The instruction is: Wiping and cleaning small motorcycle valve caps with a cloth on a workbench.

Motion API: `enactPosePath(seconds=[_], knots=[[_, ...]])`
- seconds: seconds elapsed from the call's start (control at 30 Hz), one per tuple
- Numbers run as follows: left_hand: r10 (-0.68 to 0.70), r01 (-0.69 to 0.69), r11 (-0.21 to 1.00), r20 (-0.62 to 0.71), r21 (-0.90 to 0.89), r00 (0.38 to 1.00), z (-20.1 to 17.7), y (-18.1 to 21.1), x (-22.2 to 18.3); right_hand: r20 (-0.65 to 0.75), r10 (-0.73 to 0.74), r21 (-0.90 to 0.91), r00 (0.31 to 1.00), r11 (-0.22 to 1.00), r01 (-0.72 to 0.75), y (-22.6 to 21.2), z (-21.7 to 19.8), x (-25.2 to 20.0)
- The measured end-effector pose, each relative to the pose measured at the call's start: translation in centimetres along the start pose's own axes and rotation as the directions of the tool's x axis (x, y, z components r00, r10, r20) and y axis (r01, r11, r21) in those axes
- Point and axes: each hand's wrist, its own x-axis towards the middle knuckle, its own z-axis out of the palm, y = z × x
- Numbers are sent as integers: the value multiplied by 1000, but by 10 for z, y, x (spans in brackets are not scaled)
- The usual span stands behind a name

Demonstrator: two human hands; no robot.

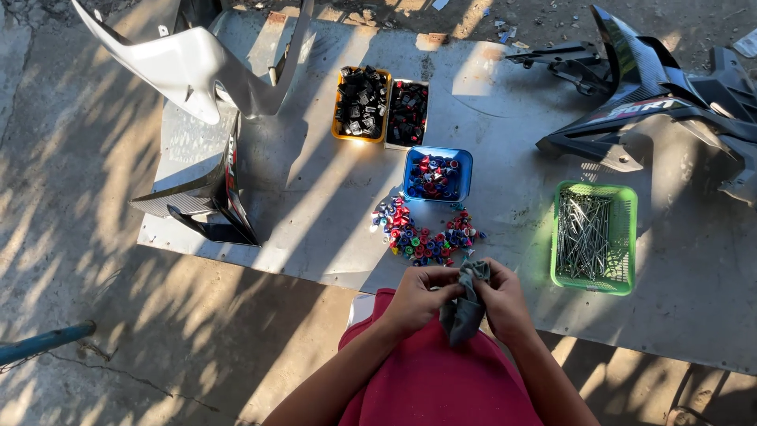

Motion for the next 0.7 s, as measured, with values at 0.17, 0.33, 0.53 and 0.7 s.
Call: enactPosePath(seconds=[0.17,0.33,0.53,0.7], knots=[[87,-101,974,75,201,993,-9,17,6,50,69,-276,996,960,-53,-39,3,1],[167,-283,878,309,385,936,-23,51,20,140,212,-285,967,944,-165,-60,3,15],[146,-387,726,422,569,895,-44,19,66,30,388,-194,921,906,-375,55,-38,68],[196,-72,780,-132,621,972,-89,-77,144,-355,427,118,831,903,-413,149,-70,115]])
